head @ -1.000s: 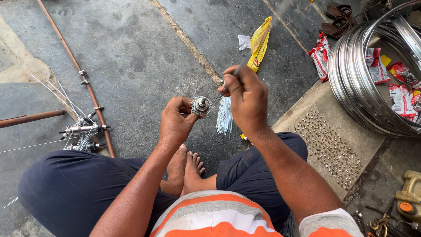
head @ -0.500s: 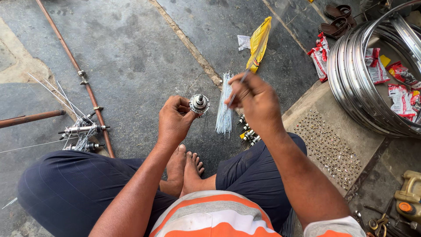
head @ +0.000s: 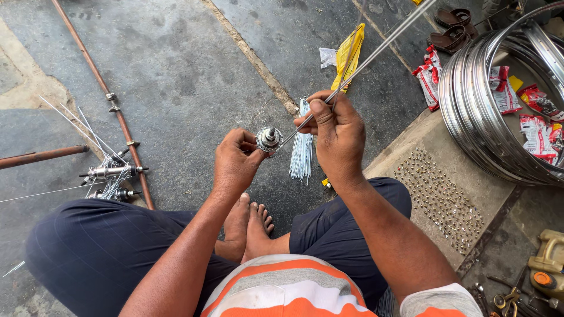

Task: The person sits on the floor and inserts metal spokes into a bicycle hub held in the left hand. They repeatedly pick up spokes from a pile on the floor, insert them into the hub, and place the hub down to retrieve more spokes.

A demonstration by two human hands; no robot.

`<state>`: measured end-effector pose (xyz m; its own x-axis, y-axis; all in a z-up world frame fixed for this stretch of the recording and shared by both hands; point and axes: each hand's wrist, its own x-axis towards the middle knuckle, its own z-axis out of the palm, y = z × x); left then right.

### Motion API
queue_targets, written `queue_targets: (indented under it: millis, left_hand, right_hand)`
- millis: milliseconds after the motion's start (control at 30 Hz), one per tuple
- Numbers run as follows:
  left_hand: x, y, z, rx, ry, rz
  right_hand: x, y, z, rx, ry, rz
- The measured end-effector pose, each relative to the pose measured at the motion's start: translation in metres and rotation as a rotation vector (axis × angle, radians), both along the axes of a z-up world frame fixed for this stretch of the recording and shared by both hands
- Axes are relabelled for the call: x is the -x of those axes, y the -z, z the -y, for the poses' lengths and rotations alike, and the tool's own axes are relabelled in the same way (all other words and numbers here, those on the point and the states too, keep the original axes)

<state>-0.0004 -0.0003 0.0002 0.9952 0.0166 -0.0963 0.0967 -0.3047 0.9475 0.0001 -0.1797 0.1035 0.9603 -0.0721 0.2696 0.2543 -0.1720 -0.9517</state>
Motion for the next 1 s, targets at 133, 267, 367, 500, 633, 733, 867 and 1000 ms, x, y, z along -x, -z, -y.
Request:
queue_targets:
  millis: [133, 267, 367, 500, 633, 733, 867, 1000]
  left_hand:
    - [0.002, -0.001, 0.002, -0.04, 0.016, 0.065]
    - [0.002, -0.004, 0.002, 0.034, 0.042, 0.017]
    - [0.0, -0.006, -0.004, 0.033, 0.056, -0.081]
    - [-0.003, -0.005, -0.004, 0.01, 0.063, -0.105]
    - [-0.003, -0.005, 0.0, 0.06, 0.078, -0.07]
    - [-0.003, -0.005, 0.001, 0.05, 0.087, -0.086]
    - [-0.001, -0.007, -0.002, 0.085, 0.083, -0.09]
    - [-0.002, -0.01, -0.003, 0.071, 0.075, -0.091]
  right_hand:
    - [0.003, -0.008, -0.003, 0.427, -0.046, 0.073]
    - [0.008, -0.013, -0.002, 1.087, -0.172, -0.091]
    - [0.015, -0.018, 0.007, 1.183, -0.348, -0.079]
    - [0.014, -0.028, 0.03, 0.294, -0.363, -0.646]
    - [0.005, -0.024, 0.033, -0.183, -0.16, -0.169]
    - [0.002, -0.014, 0.023, -0.174, -0.129, -0.065]
    - [0.006, -0.005, 0.013, -0.073, -0.148, -0.061]
    - [0.008, -0.005, 0.005, 0.099, -0.142, -0.053]
